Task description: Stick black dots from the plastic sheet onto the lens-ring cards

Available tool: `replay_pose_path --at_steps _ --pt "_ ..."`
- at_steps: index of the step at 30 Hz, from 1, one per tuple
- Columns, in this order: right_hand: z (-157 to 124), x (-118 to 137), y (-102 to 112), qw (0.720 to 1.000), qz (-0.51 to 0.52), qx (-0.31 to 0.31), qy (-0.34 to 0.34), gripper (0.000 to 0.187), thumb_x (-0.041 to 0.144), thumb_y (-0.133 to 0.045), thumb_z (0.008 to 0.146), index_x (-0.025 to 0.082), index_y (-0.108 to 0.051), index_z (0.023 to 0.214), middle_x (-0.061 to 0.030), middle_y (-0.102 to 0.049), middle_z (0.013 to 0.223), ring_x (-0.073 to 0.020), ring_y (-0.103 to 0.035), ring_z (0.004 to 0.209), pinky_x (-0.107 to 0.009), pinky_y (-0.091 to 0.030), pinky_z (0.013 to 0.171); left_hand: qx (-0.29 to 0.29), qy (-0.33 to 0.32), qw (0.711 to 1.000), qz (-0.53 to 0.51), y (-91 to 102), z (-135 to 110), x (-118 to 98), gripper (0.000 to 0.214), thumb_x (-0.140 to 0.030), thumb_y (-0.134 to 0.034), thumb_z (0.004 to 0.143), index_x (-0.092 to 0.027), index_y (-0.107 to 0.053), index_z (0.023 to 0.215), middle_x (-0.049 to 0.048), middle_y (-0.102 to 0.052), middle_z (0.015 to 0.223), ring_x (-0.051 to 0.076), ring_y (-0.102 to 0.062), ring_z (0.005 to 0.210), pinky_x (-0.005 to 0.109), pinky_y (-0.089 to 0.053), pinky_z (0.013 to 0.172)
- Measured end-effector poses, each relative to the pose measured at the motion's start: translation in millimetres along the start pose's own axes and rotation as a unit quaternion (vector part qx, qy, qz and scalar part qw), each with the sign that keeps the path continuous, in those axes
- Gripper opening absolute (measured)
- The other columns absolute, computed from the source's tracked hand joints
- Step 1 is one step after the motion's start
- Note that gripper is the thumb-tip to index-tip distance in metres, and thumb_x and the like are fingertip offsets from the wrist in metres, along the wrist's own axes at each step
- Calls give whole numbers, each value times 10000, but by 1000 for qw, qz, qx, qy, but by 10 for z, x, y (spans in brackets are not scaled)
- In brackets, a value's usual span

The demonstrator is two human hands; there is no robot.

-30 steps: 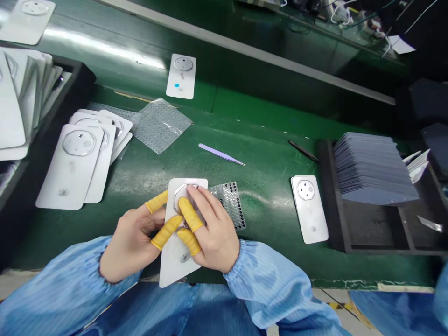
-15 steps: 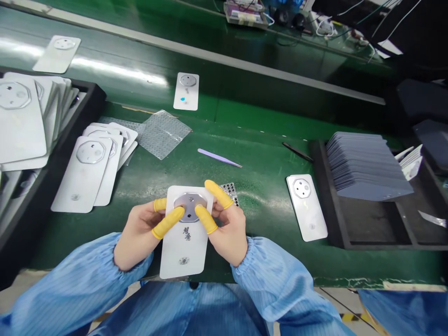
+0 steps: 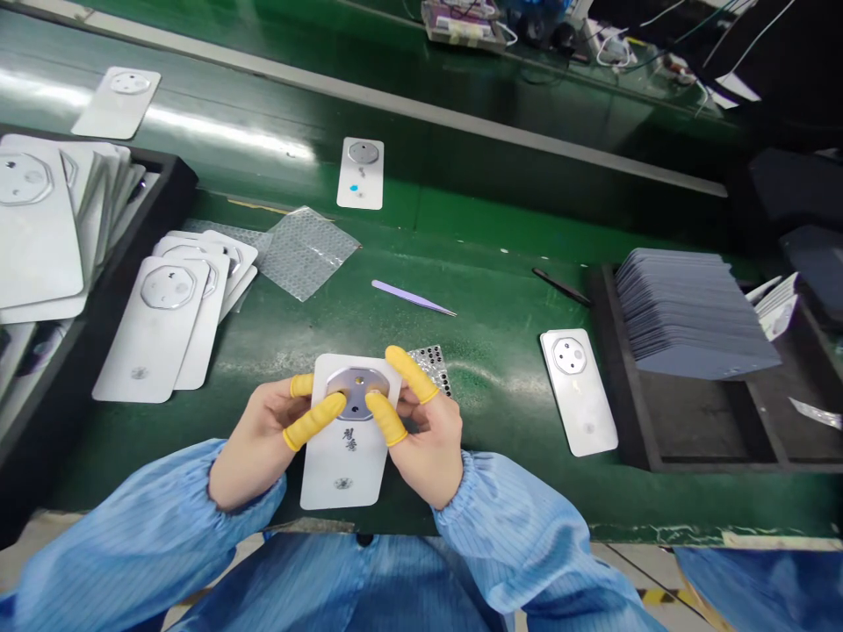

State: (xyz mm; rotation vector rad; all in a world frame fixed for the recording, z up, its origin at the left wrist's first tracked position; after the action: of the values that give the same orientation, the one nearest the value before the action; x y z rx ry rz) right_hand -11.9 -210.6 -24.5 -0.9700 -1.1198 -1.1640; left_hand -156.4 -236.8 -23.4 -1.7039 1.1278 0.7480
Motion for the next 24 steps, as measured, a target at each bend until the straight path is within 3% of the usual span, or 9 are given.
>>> replay_pose_path --at_steps 5,12,18,24 --pt "-10 25 18 1000 -3 -11 21 480 169 -682 820 315 -584 1266 -18 -746 973 -179 -736 848 -289 -656 702 8 20 999 -32 -11 -19 40 140 -263 -798 716 -170 -782 818 46 -765 718 157 -706 635 215 -580 600" --pt "-51 29 27 999 -34 -5 35 492 161 -692 807 303 -587 1266 -28 -742 992 -186 -736 829 -291 -659 678 -5 -12 1000 0 0 -21 -1 136 -230 -806 700 -218 -801 835 37 -766 724 165 -705 631 219 -583 579" --pt "-88 68 30 995 -61 -17 80 475 143 -690 800 311 -611 1238 -6 -741 905 -176 -731 734 -285 -658 630 -19 -45 998 41 29 -58 -83 123 -266 -809 686 -175 -797 768 65 -750 754 200 -694 637 264 -583 558" --pt "-100 24 22 996 -66 -21 51 436 157 -703 790 283 -639 1202 -13 -740 857 -161 -722 698 -259 -649 596 -14 4 1000 19 55 -21 -8 151 -249 -830 663 -180 -796 793 40 -741 692 172 -686 606 232 -570 560"
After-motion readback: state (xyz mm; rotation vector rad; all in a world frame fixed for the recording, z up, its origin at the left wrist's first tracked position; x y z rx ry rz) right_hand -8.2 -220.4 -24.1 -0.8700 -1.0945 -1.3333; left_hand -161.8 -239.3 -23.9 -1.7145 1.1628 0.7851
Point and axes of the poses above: each hand's wrist, its own z-axis towards the middle knuckle, its own y-axis out of the back of the hand, x = y × z, the point moved 6 cm from there along z, towards the middle knuckle
